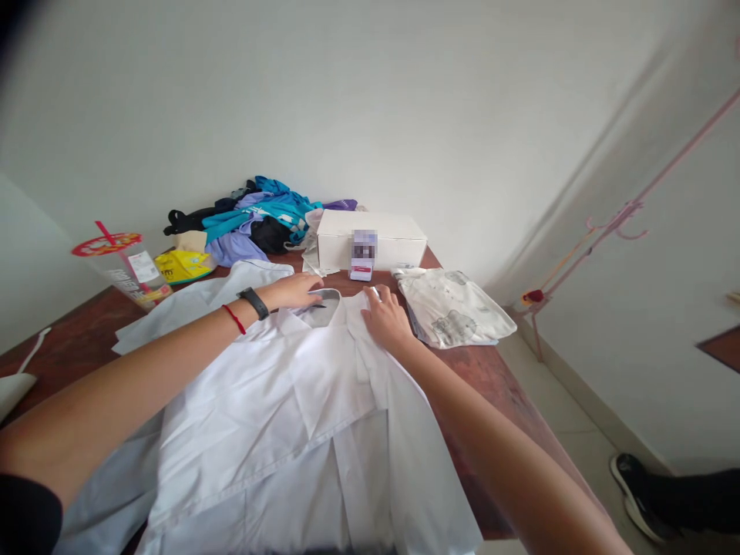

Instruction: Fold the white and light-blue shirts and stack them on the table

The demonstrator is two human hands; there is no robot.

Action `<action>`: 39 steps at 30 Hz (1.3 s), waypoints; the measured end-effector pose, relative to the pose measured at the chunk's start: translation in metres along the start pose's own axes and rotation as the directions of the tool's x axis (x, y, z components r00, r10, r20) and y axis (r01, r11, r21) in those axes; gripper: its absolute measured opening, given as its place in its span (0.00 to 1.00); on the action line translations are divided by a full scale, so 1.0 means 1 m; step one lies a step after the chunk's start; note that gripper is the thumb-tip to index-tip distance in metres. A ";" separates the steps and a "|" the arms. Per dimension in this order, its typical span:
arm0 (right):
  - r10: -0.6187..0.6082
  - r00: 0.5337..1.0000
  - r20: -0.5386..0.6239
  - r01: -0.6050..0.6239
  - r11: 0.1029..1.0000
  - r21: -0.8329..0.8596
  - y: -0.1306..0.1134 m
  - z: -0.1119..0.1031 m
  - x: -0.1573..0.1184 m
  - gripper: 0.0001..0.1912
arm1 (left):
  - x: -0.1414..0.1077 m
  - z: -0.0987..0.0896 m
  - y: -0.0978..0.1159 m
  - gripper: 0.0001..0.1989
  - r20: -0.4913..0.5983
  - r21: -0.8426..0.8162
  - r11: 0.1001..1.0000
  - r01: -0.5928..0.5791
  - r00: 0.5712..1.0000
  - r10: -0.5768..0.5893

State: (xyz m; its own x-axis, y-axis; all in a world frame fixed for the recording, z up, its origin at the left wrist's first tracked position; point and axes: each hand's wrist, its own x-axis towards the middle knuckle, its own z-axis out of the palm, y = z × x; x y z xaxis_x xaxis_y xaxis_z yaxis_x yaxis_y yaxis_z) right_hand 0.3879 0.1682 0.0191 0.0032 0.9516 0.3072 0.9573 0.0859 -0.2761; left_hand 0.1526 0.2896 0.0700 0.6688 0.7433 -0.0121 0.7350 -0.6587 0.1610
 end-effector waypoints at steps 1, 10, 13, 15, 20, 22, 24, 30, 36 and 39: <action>-0.050 0.998 0.023 0.050 0.998 -0.023 0.001 0.000 0.008 0.27 | -0.002 0.002 0.009 0.18 -0.024 0.010 1.000 -0.019 1.000 0.019; -0.314 0.872 0.376 0.322 0.946 0.044 0.027 -0.017 0.094 0.09 | -0.034 0.051 0.078 0.34 -0.211 0.110 0.978 -0.180 0.957 0.200; -0.308 0.869 0.387 0.322 0.946 0.033 0.032 -0.012 0.106 0.09 | -0.042 0.058 0.079 0.33 -0.222 0.126 0.956 -0.264 0.932 0.286; -0.298 0.872 0.389 0.313 0.949 0.024 0.033 -0.004 0.109 0.09 | -0.046 0.059 0.080 0.30 -0.155 0.108 0.893 -0.438 0.880 0.450; -0.269 0.892 0.363 0.285 0.959 0.011 0.028 0.018 0.103 0.08 | -0.055 0.063 0.087 0.31 -0.025 -0.019 0.804 -0.594 0.804 0.593; -0.251 0.912 0.323 0.264 0.965 0.004 0.024 0.018 0.093 0.08 | -0.055 0.066 0.089 0.32 -0.014 -0.050 0.814 -0.578 0.816 0.579; -0.244 0.941 0.235 0.245 0.969 0.023 0.020 0.008 0.076 0.11 | -0.055 0.070 0.089 0.32 -0.015 -0.068 0.816 -0.574 0.818 0.575; -0.208 0.978 -0.033 0.209 0.933 0.293 0.004 -0.064 -0.041 0.12 | -0.051 0.076 0.087 0.32 -0.031 -0.081 0.806 -0.586 0.810 0.586; 0.095 0.991 0.099 -0.123 0.932 0.340 0.005 -0.098 -0.203 0.14 | -0.049 0.080 0.089 0.33 -0.040 -0.033 0.833 -0.552 0.834 0.551; 0.209 0.966 0.153 -0.249 0.909 0.335 0.004 -0.092 -0.268 0.16 | -0.050 0.076 0.094 0.34 -0.050 -0.009 0.852 -0.523 0.851 0.522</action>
State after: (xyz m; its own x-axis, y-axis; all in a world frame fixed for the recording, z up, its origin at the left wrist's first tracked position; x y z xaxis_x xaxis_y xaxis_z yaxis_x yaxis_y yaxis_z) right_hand 0.4171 -0.1137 0.0194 0.1585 0.9823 0.0997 0.7721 -0.0603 -0.6327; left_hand 0.1967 0.1815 0.0106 0.9477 0.2945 0.1230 0.2753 -0.9493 0.1520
